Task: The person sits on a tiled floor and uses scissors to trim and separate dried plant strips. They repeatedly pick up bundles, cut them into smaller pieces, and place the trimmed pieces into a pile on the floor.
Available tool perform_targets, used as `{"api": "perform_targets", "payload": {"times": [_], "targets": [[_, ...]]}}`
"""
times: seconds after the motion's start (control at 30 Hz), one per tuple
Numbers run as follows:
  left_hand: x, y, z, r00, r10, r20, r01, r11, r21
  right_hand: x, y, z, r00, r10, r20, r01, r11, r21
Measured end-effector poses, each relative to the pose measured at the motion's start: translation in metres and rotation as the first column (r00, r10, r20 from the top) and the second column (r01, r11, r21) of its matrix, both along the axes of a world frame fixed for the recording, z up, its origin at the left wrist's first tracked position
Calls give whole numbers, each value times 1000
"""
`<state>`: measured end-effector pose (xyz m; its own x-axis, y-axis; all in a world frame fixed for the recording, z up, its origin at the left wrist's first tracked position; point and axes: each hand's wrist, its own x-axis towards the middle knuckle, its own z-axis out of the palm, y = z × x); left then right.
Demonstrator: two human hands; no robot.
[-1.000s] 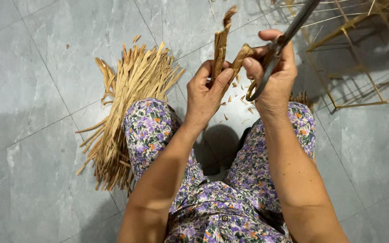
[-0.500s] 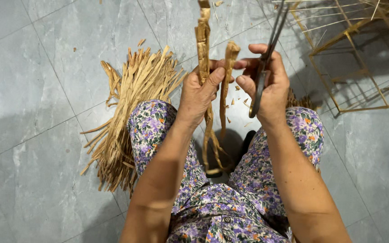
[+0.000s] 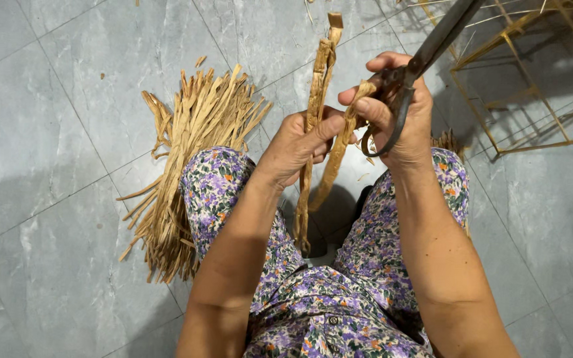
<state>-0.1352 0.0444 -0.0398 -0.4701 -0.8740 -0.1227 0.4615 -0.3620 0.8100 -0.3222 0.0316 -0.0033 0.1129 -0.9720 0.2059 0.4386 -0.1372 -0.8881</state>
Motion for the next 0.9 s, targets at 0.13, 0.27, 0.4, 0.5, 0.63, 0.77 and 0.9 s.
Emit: {"api": "perform_targets", "payload": {"times": [0.13, 0.27, 0.4, 0.5, 0.63, 0.77, 0.9], "targets": [[-3, 0, -2, 994, 95, -55, -98, 994, -48, 2, 1, -3, 994, -49, -99, 52, 998, 20], [-5, -4, -3, 922, 388, -7, -387, 917, -101, 12, 2, -4, 913, -144, -381, 155, 988, -2], [-2, -9, -2, 798, 603, 20, -599, 796, -86, 20, 6, -2, 752, -131, -646, 186, 982, 17], [0, -11, -1, 768, 640, 7, -637, 766, -84, 26, 11, 1, 752, -67, -656, 79, 997, -11], [-1, -10, 1, 746, 666, 4, -661, 741, -118, 33, 17, 5, 675, 8, -737, 76, 994, 81], [-1, -10, 2, 743, 669, 31, -662, 741, -112, 36, 17, 9, 611, 30, -791, 70, 993, 92], [-1, -9, 0, 753, 656, 51, -646, 752, -131, 36, 17, 11, 593, 44, -804, 51, 994, 92]]}}
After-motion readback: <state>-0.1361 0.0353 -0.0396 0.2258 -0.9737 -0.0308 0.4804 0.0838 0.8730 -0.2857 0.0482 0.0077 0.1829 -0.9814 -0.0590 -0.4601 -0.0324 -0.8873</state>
